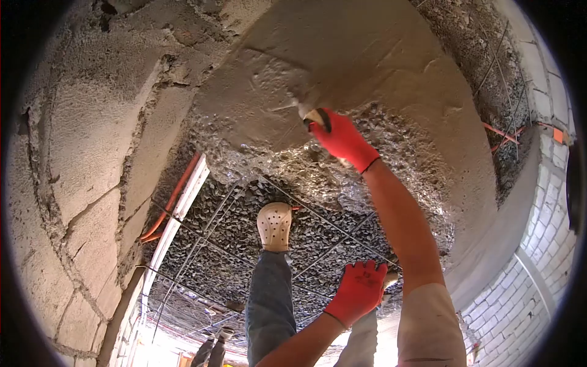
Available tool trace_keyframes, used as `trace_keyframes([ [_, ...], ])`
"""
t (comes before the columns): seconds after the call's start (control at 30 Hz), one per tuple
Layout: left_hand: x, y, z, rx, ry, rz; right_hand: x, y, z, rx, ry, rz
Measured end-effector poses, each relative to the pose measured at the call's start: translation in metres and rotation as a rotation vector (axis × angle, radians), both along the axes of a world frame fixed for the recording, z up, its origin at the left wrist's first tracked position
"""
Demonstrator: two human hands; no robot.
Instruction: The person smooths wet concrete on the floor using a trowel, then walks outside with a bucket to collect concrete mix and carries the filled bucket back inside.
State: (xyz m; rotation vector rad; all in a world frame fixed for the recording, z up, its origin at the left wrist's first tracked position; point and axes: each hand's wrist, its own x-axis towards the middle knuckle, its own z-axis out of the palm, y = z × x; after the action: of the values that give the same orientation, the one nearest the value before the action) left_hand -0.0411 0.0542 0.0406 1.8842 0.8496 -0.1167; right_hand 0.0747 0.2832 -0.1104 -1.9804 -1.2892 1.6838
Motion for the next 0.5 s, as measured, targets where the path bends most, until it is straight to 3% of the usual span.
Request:
trace_keyframes([
  [0.03, 0.000, 0.000, 0.000, 0.000, 0.005, -0.001, 0.011, -0.002, -0.016, 0.235, -0.027, 0.003],
  [0.13, 0.002, 0.001, 0.000, 0.018, 0.028, -0.007, 0.048, 0.014, -0.034, 0.398, -0.157, -0.091],
  [0.17, 0.004, 0.002, 0.000, -0.029, 0.045, -0.033, 0.057, 0.022, -0.032, 0.399, -0.156, -0.088],
  [0.23, 0.005, 0.000, -0.001, -0.075, 0.058, -0.056, 0.075, 0.040, -0.019, 0.102, 0.016, -0.420],
  [0.33, 0.005, -0.006, -0.004, 0.050, 0.006, 0.015, 0.094, 0.054, -0.038, 0.112, 0.063, -0.528],
  [0.5, 0.005, 0.005, 0.000, -0.051, 0.027, -0.011, 0.056, 0.055, -0.034, 0.155, 0.150, -0.526],
])
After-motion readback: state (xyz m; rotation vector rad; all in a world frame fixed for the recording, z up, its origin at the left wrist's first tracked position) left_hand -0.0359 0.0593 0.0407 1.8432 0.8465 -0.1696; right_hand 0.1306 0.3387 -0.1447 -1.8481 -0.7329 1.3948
